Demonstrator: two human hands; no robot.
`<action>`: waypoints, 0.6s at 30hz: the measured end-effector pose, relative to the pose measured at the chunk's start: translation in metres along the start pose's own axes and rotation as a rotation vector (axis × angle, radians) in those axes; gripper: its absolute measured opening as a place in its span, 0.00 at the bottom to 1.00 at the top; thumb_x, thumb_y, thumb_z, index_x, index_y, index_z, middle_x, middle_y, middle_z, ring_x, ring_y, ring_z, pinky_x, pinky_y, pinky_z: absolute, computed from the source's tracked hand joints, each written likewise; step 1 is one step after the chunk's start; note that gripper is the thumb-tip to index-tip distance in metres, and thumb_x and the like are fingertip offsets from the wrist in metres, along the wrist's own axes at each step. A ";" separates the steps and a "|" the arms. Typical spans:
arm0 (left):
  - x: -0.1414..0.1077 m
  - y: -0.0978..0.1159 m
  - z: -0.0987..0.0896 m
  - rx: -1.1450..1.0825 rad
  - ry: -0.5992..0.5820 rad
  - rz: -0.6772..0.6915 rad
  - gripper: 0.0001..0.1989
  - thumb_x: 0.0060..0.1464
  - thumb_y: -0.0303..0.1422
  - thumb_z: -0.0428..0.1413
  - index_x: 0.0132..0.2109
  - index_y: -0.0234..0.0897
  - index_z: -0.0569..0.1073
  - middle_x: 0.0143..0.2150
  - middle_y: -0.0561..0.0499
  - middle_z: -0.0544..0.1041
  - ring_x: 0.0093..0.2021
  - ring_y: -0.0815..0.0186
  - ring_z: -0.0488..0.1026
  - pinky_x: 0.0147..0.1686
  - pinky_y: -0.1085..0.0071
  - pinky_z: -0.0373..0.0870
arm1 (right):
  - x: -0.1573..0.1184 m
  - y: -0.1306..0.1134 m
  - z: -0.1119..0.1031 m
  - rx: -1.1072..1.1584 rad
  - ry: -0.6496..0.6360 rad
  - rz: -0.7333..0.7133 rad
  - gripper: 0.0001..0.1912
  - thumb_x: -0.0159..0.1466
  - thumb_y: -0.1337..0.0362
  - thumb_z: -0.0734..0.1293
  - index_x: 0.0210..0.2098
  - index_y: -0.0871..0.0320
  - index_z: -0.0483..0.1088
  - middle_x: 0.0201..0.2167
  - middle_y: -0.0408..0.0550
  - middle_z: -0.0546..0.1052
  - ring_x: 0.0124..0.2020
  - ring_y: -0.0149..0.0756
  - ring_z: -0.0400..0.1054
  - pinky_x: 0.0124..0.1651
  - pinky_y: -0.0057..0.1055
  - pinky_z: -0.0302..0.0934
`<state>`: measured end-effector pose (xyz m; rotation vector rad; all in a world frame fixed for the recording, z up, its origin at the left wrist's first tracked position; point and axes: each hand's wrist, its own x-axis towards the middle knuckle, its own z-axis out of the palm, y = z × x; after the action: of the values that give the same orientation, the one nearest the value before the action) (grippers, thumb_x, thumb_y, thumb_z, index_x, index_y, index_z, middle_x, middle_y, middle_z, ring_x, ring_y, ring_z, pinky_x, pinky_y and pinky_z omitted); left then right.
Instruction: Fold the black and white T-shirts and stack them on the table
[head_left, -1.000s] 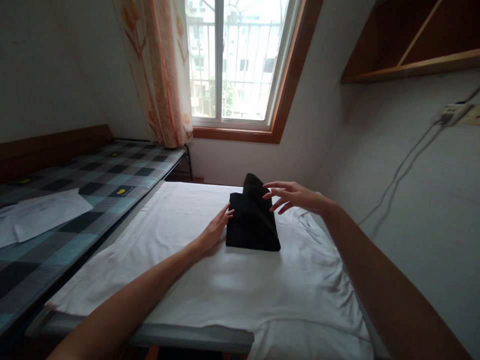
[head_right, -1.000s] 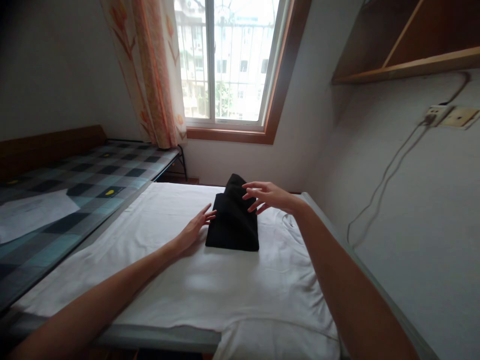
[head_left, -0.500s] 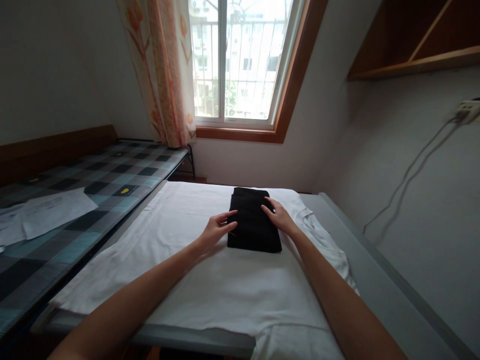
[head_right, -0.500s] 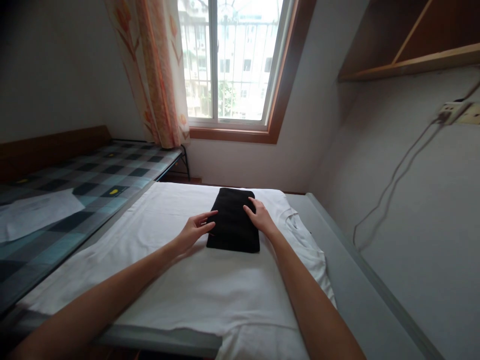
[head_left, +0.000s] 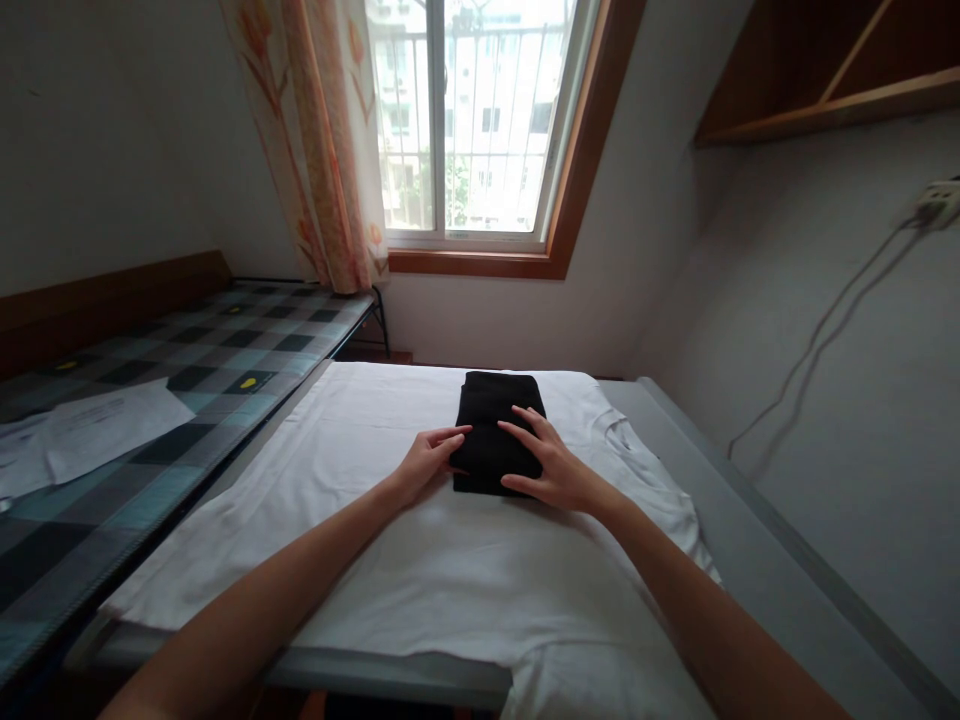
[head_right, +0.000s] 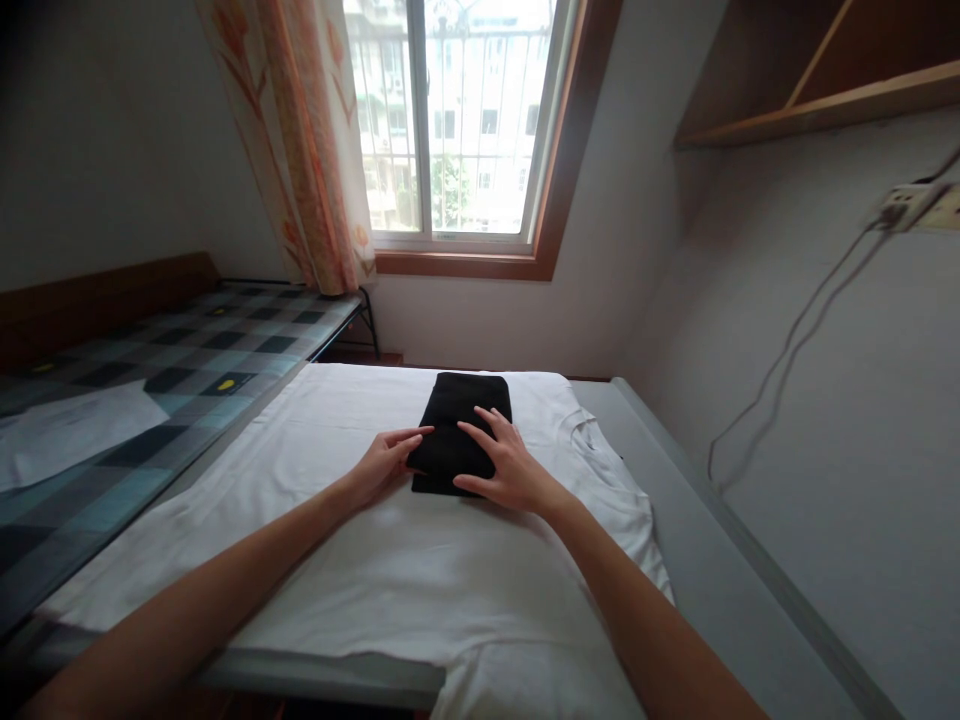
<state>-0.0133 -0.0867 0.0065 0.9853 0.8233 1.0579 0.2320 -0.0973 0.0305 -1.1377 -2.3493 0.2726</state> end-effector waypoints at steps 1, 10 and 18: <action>0.000 0.001 0.000 -0.006 0.001 0.006 0.27 0.48 0.40 0.66 0.54 0.33 0.76 0.43 0.42 0.81 0.39 0.59 0.78 0.35 0.64 0.79 | -0.006 -0.004 0.002 -0.051 -0.001 -0.029 0.38 0.60 0.51 0.69 0.66 0.51 0.58 0.70 0.55 0.50 0.71 0.54 0.40 0.67 0.55 0.47; -0.007 0.008 0.006 -0.103 -0.053 0.008 0.25 0.52 0.36 0.64 0.56 0.35 0.74 0.44 0.44 0.79 0.43 0.62 0.76 0.44 0.62 0.76 | -0.025 -0.007 -0.003 -0.422 0.069 -0.134 0.35 0.57 0.74 0.64 0.64 0.58 0.62 0.63 0.61 0.62 0.63 0.55 0.57 0.61 0.55 0.58; -0.003 -0.001 0.005 -0.031 -0.095 -0.026 0.28 0.45 0.37 0.68 0.53 0.37 0.74 0.41 0.47 0.78 0.40 0.63 0.76 0.40 0.69 0.71 | -0.032 -0.002 -0.012 -0.437 0.070 -0.249 0.24 0.65 0.76 0.57 0.58 0.58 0.70 0.57 0.55 0.72 0.59 0.48 0.63 0.58 0.46 0.66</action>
<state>-0.0091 -0.0915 0.0073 0.9887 0.7382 0.9913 0.2533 -0.1243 0.0298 -1.0002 -2.5228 -0.3805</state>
